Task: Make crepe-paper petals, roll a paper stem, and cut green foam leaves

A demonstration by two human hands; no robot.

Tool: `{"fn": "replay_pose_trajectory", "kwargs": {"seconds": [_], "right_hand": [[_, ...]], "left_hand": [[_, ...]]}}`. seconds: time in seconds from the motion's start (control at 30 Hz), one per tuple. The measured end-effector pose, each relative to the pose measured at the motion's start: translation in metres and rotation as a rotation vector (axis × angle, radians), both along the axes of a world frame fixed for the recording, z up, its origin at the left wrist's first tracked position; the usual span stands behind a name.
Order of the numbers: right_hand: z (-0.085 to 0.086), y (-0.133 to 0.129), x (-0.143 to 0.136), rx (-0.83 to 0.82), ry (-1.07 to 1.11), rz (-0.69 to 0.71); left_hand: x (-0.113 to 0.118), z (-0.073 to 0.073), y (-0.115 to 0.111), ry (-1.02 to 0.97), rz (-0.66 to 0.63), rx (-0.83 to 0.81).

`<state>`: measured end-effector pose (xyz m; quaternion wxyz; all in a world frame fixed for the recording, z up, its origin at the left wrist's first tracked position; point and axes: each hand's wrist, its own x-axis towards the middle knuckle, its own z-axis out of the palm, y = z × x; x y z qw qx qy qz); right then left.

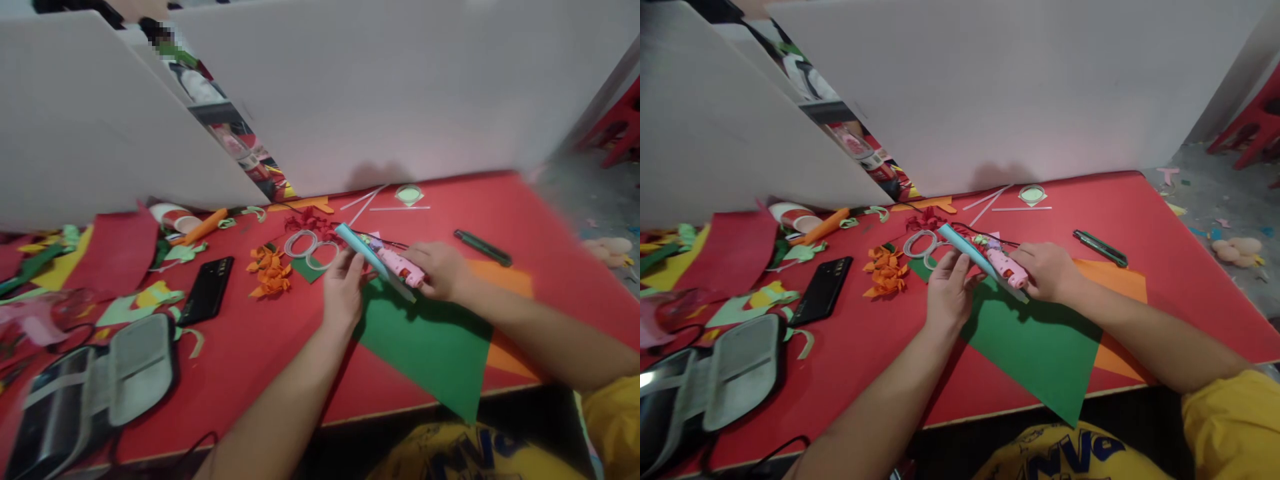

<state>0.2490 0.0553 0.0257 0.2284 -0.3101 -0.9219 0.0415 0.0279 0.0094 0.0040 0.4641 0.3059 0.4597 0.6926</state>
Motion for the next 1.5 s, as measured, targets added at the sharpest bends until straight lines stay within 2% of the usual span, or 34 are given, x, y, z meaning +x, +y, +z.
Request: {"fn": "replay_pose_trajectory", "kwargs": {"seconds": [0.43, 0.57, 0.73, 0.83, 1.07, 1.5], "right_hand": [[-0.0025, -0.0062, -0.0049, 0.077, 0.035, 0.04], [-0.003, -0.0056, -0.0031, 0.006, 0.07, 0.034], [-0.0076, -0.0004, -0.0004, -0.138, 0.215, -0.024], [-0.009, 0.0015, -0.0001, -0.163, 0.255, -0.037], [-0.006, -0.0017, -0.0006, -0.107, 0.192, -0.014], [-0.0026, -0.0059, -0.0022, 0.022, 0.108, 0.094]], "left_hand": [[-0.0001, 0.0005, 0.0007, 0.011, 0.024, -0.008], [-0.0001, -0.0007, 0.0007, 0.016, 0.022, -0.004], [-0.0006, 0.0006, 0.0009, 0.003, -0.003, 0.025], [-0.0015, 0.0016, 0.0016, -0.017, -0.011, 0.033], [-0.0013, 0.0027, 0.002, -0.042, -0.006, 0.024], [-0.0022, -0.0009, 0.0017, 0.056, 0.027, -0.002]]}}
